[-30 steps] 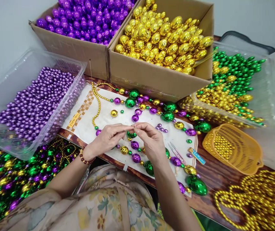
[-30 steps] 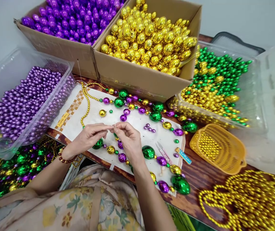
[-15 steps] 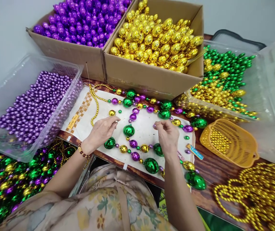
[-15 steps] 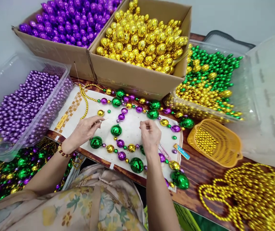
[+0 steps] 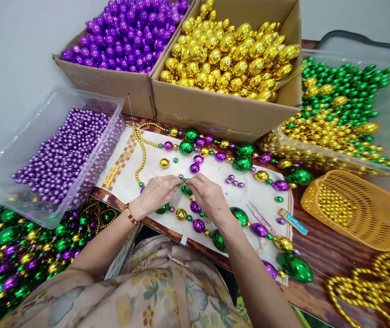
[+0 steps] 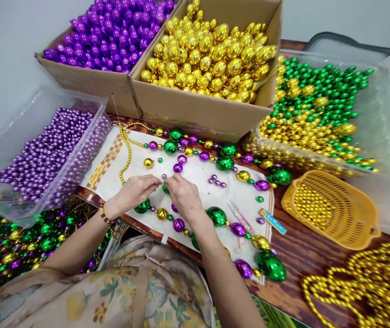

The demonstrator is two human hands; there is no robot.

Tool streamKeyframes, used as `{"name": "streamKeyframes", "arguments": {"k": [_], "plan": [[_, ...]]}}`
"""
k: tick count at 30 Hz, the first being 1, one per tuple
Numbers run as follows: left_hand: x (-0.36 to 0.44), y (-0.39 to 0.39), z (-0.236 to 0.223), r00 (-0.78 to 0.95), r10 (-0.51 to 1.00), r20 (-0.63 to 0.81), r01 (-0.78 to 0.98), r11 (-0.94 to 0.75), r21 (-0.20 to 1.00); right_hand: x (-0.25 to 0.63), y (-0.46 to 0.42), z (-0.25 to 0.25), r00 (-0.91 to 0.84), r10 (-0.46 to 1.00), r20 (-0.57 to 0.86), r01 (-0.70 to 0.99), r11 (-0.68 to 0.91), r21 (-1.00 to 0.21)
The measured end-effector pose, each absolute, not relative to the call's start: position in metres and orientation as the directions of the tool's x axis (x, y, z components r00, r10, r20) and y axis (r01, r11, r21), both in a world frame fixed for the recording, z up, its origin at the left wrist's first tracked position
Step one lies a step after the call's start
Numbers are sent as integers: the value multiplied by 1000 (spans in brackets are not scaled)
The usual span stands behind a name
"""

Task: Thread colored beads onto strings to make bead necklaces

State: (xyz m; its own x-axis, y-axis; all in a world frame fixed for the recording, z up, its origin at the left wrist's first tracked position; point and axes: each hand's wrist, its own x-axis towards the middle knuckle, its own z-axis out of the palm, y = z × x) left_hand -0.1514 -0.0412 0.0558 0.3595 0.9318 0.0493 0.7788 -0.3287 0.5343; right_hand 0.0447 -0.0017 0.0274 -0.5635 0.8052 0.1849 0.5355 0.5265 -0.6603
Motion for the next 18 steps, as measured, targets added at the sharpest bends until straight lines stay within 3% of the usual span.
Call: {"name": "streamKeyframes", "arguments": {"k": [2,5,9,11,13,15,18], "plan": [[-158,-34,54,273,953,130,764,-297,573,50,-3,24,-538,830,151,573,490,-657],[-174,-16,51,7,975,221,781,-144,608,61,-5,21,-389,912,130,576,351,-738],[-184,9,41,-19,998,57,899,-8,437,69,-10,16,-203,979,-25,421,64,-905],[-183,16,33,21,999,-41,946,-7,325,68,-13,13,-151,984,-96,334,-41,-942],[-181,21,25,39,994,-102,955,-7,296,65,-16,12,-115,985,-131,263,-97,-960],[-181,23,21,34,995,-97,917,7,399,61,-19,13,-107,981,-160,198,-137,-971],[-181,20,24,-42,998,-42,623,59,780,56,-24,15,-126,970,-208,109,-195,-975]]}}
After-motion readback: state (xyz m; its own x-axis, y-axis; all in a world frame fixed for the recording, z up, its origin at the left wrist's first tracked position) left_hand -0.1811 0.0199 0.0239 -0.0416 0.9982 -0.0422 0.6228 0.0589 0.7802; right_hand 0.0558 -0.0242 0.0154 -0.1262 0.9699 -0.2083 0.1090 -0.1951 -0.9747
